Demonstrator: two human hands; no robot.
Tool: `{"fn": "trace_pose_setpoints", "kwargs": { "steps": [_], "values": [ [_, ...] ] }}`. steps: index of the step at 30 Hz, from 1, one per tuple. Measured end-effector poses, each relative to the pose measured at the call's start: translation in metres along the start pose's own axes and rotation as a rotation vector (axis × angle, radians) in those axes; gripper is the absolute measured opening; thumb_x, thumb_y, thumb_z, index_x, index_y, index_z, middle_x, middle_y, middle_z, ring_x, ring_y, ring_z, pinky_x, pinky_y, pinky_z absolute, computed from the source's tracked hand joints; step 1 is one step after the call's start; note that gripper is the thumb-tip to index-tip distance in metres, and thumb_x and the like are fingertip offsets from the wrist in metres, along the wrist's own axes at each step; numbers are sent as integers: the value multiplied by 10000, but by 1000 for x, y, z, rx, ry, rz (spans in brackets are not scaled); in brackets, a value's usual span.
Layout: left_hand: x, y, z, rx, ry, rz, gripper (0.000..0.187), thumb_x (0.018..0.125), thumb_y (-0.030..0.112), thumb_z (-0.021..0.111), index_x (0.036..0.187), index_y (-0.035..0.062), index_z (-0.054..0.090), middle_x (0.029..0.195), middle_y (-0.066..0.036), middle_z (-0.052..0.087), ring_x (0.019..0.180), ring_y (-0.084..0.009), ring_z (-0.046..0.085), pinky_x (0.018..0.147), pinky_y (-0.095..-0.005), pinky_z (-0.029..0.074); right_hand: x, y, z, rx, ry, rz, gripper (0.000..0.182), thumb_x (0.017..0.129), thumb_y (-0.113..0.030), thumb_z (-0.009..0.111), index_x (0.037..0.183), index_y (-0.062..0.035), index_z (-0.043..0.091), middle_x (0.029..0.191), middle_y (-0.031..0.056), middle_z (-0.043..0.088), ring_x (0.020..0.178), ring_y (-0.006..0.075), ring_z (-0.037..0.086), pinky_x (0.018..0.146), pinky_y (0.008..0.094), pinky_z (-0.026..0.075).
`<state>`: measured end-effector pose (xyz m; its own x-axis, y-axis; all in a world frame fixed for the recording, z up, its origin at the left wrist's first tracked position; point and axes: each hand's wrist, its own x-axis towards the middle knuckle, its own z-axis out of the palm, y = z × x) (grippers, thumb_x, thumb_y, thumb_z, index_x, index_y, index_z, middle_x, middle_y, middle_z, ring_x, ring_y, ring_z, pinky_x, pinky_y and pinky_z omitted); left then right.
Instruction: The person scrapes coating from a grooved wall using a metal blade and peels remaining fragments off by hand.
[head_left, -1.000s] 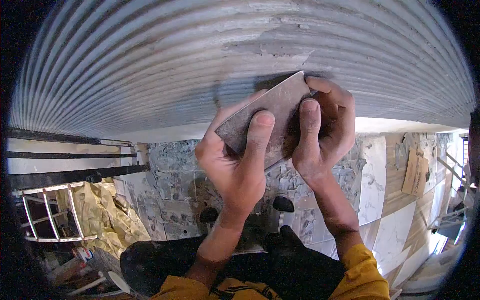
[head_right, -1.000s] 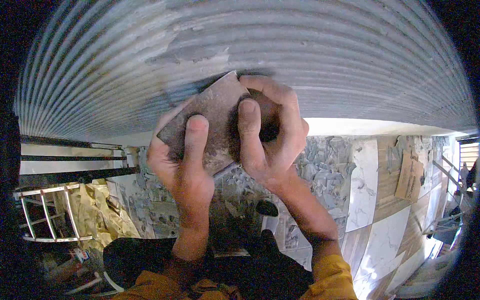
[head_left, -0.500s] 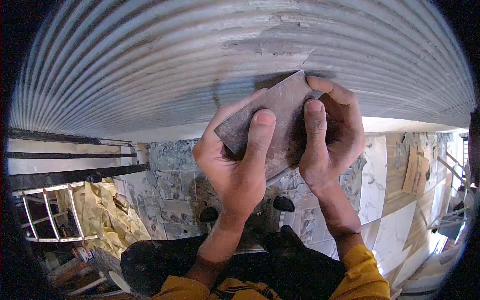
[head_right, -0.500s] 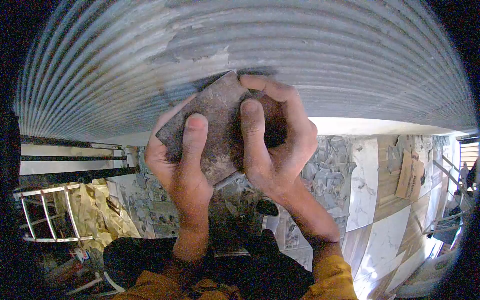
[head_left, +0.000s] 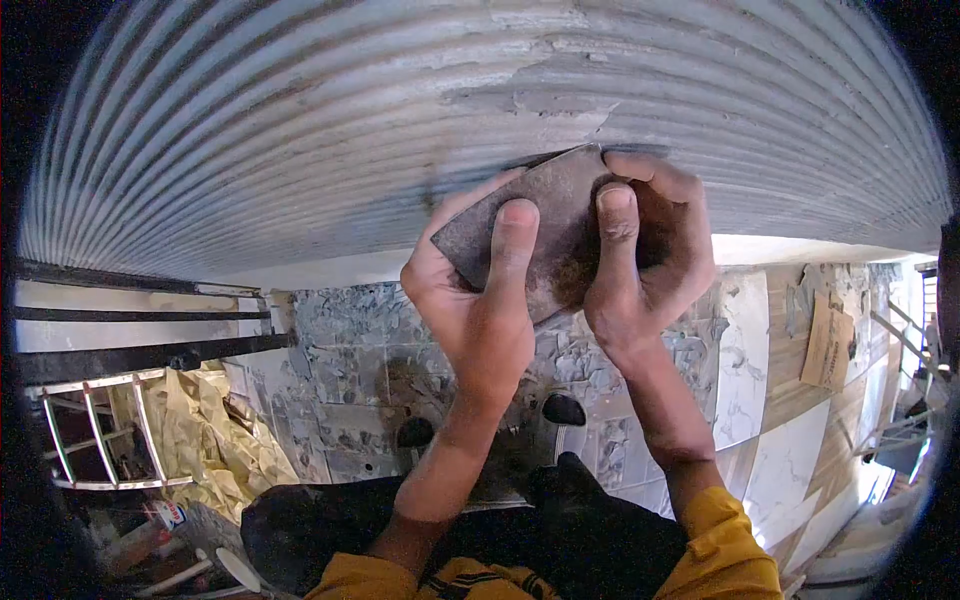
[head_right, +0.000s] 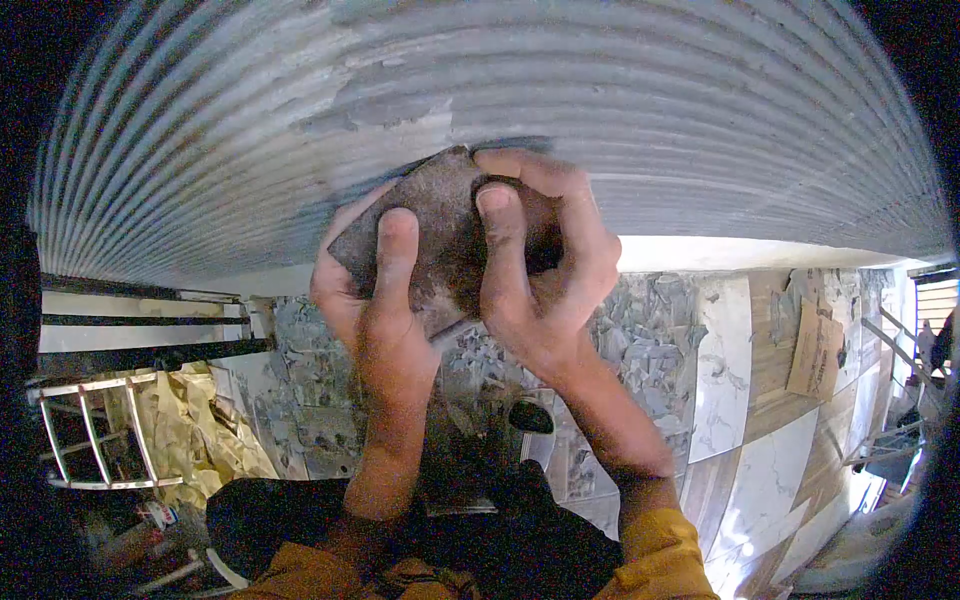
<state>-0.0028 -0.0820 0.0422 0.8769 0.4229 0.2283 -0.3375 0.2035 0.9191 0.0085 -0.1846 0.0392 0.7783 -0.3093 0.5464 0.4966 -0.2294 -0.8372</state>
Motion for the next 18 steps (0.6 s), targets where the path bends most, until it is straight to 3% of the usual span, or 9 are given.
{"fn": "trace_pose_setpoints", "kwargs": {
  "steps": [2, 6, 9, 11, 15, 17, 18],
  "values": [
    [1, -4, 0, -2, 11, -7, 246, 878, 136, 726, 1023, -58, 682, 924, -69, 693, 843, -111, 608, 804, -262, 488, -1, 11, 2, -85, 5, -133, 175, 968, -124, 596, 1067, 21, 593, 880, 52, 639, 780, 79, 564, 706, 208, 458],
    [4, -14, -2, -50, -6, 27, 255, 872, 155, 739, 1004, -54, 674, 904, -62, 689, 828, -111, 608, 792, -257, 485, 0, 29, 10, -111, 89, -306, 168, 973, -109, 577, 1061, 34, 582, 870, 49, 640, 749, 95, 577, 711, 232, 481],
    [4, -15, -2, -78, -9, 31, 262, 871, 173, 744, 986, -49, 668, 891, -60, 688, 820, -110, 609, 786, -253, 484, 0, 32, 9, -153, 120, -389, 175, 968, -75, 562, 1075, 61, 592, 906, 109, 674, 765, 138, 614, 749, 261, 499],
    [4, -13, -3, -98, -11, 24, 266, 871, 182, 746, 979, -47, 666, 886, -59, 687, 817, -109, 610, 786, -253, 483, 9, 24, 3, -238, -2, -539, 185, 943, -25, 568, 1083, 84, 619, 937, 184, 696, 786, 188, 649, 752, 279, 512],
    [4, -12, -5, -99, -48, -21, 293, 874, 212, 745, 992, -44, 664, 889, -64, 691, 807, -104, 612, 745, -241, 487, 12, 22, 3, -280, -26, -510, 197, 915, 17, 560, 1074, 99, 644, 934, 225, 705, 755, 214, 666, 717, 286, 522],
    [5, -15, -6, -89, -54, -7, 302, 875, 219, 743, 998, -44, 663, 891, -66, 692, 804, -103, 613, 727, -235, 487, 16, 31, 10, -184, 102, -618, 347, 745, 118, 567, 1061, 44, 691, 677, 122, 621, 470, 138, 487, 438, 256, 403],
    [6, -18, -6, -101, -59, 32, 310, 875, 226, 743, 1003, -45, 663, 900, -70, 694, 805, -102, 614, 715, -231, 486, 16, 30, 9, -184, 103, -619, 347, 745, 118, 567, 1061, 44, 691, 677, 122, 621, 470, 138, 487, 438, 256, 403]
  ]
}}
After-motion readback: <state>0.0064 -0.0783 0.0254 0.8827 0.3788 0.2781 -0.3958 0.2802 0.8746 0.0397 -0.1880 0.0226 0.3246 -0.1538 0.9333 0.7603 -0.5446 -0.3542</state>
